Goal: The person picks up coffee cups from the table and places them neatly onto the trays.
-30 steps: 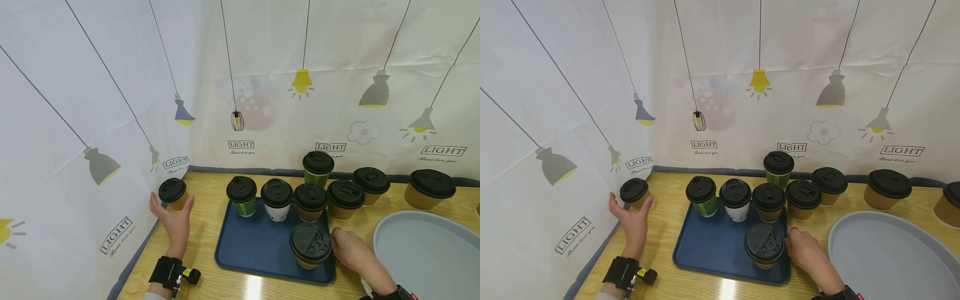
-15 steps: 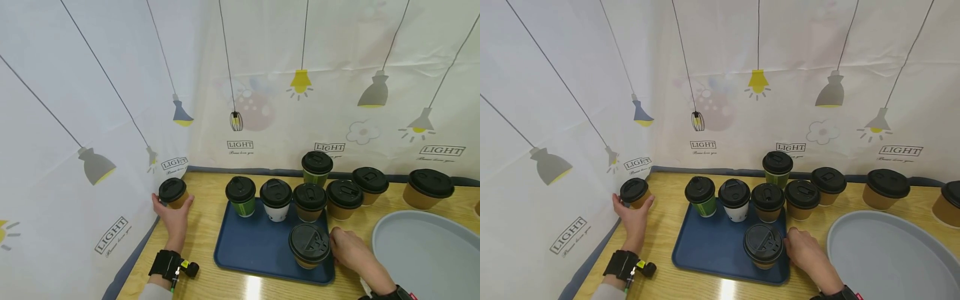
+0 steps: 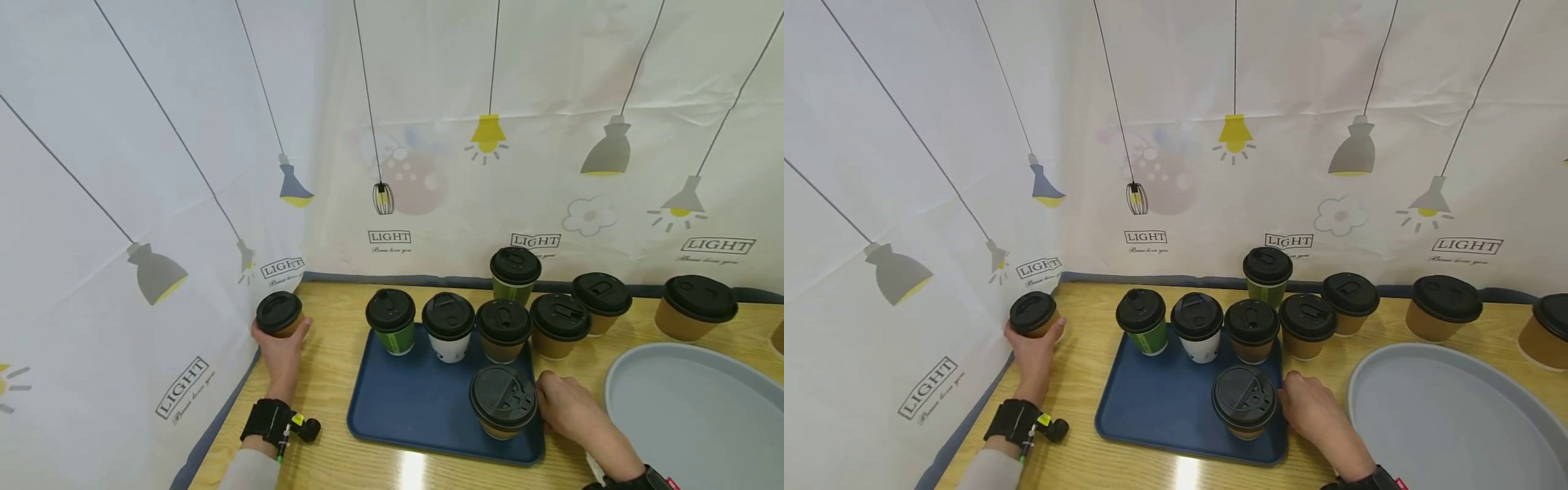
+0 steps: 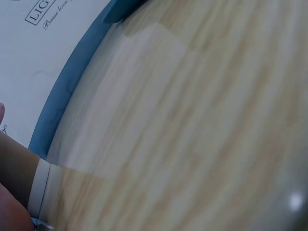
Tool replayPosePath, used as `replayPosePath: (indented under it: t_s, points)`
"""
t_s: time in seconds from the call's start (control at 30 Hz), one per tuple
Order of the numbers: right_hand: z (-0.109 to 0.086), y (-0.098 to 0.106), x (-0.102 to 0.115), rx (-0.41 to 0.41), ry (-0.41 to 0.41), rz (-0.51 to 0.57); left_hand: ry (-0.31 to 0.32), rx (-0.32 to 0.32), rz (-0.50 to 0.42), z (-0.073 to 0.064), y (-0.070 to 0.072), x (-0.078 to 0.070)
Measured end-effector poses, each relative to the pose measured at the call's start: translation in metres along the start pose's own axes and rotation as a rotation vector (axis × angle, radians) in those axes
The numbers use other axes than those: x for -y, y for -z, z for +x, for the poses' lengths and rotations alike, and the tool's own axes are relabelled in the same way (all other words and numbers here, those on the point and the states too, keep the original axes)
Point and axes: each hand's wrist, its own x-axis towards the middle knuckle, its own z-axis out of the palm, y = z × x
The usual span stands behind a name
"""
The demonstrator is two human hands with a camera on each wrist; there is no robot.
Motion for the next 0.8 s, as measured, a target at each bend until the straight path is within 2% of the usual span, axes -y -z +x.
replayPosePath:
  t_s: [0.27,0.5,0.67,0.8]
  points:
    - [0.0,0.0,0.001,0.004,-0.003,0.001,-0.006,0.016,0.008,0.006,0.002,0.003]
    - [0.001,0.0,0.001,0.025,-0.024,-0.001,-0.017,0.004,0.063,0.008,0.004,0.003]
    - [0.0,0.001,0.001,0.022,-0.027,0.002,-0.03,0.008,0.045,0.004,0.003,0.0]
    - [0.0,0.001,0.002,0.01,-0.019,-0.001,-0.07,0.016,0.032,-0.003,0.003,-0.006]
